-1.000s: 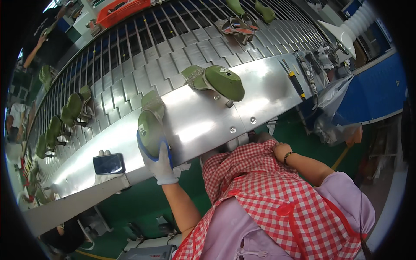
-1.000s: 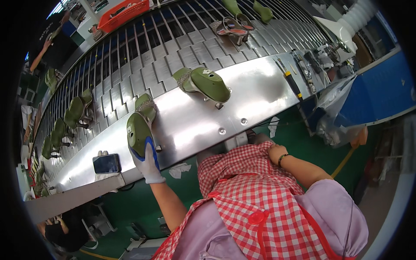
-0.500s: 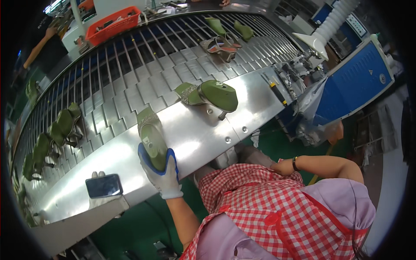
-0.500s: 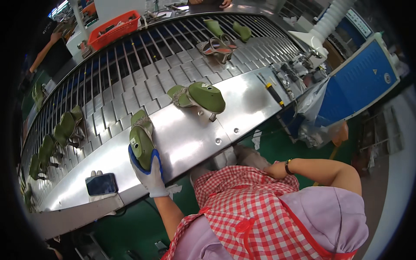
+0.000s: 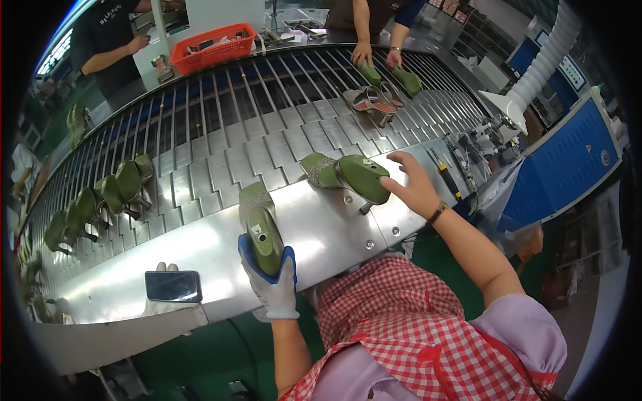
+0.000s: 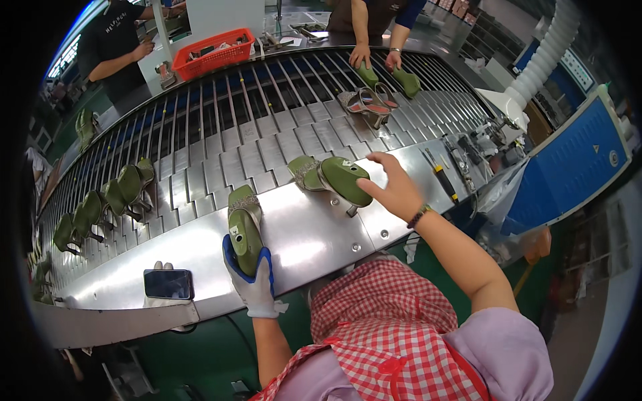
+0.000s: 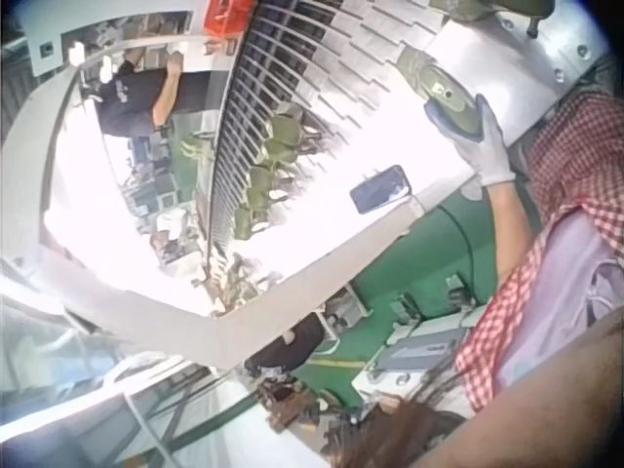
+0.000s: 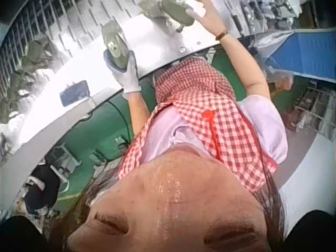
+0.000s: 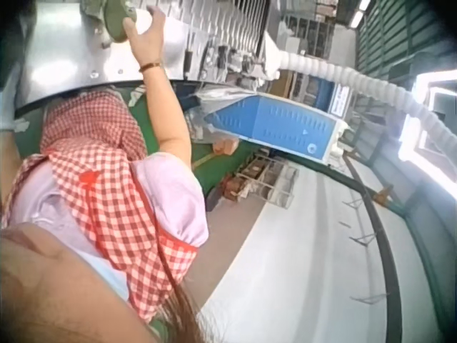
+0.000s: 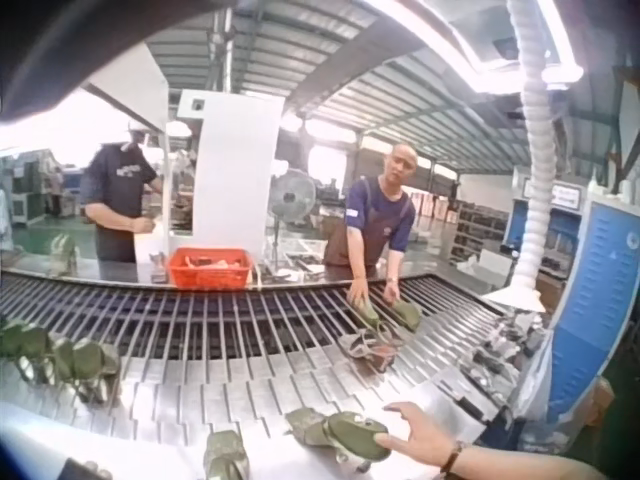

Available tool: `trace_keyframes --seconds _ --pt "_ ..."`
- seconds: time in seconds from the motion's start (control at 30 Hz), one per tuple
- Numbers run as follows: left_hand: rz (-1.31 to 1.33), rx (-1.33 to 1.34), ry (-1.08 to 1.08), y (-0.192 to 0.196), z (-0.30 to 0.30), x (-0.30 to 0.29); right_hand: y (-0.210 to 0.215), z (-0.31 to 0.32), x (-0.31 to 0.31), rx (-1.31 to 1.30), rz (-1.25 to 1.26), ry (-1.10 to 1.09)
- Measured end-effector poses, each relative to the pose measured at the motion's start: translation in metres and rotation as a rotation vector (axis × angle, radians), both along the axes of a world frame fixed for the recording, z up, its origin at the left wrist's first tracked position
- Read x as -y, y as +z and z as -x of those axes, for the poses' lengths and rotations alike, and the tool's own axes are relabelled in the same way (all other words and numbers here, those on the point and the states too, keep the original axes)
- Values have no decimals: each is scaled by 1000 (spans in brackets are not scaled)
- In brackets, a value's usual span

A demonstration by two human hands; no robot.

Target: The person assembles green high-heeled shoes on a factory assembly line. They pick up shoe uppers from the conveyor, attach them to the heel components, and use a screwdriver to tighten screws on the heel. The person also uses a cloth to wipe the shoes and inspects the assembly before placing the finished shoes back on the line.

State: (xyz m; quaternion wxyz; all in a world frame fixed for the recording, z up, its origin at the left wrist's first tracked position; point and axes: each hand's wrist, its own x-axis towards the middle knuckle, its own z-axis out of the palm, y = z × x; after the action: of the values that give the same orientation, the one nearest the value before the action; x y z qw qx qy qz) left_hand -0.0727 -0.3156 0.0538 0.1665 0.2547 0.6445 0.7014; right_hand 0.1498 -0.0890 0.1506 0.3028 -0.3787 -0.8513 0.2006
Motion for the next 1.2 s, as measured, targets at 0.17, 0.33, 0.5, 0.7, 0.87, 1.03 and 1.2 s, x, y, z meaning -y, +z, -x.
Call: trace_keyframes --seconds 0.17,0.33,0.5,0.7,0.87,1.03,1.2 --pt "-41 57 56 4 -8 -8 -9 37 -26 -11 562 115" --pt "-97 167 72 12 -11 -13 -23 41 -26 -116 636 129" --pt "184 -73 95 28 -15 -1 -26 27 -19 -83 551 109" --pt "-322 58 39 86 -98 -10 -31 25 -16 -321 732 151" --pt "-241 482 -378 -3 -130 -71 4 -13 8 -622 995 263" --pt "-625 1254 -470 77 -159 -112 36 -55 38 -313 215 643" --pt "-747 959 -378 104 -191 -132 56 -99 29 -349 132 726"
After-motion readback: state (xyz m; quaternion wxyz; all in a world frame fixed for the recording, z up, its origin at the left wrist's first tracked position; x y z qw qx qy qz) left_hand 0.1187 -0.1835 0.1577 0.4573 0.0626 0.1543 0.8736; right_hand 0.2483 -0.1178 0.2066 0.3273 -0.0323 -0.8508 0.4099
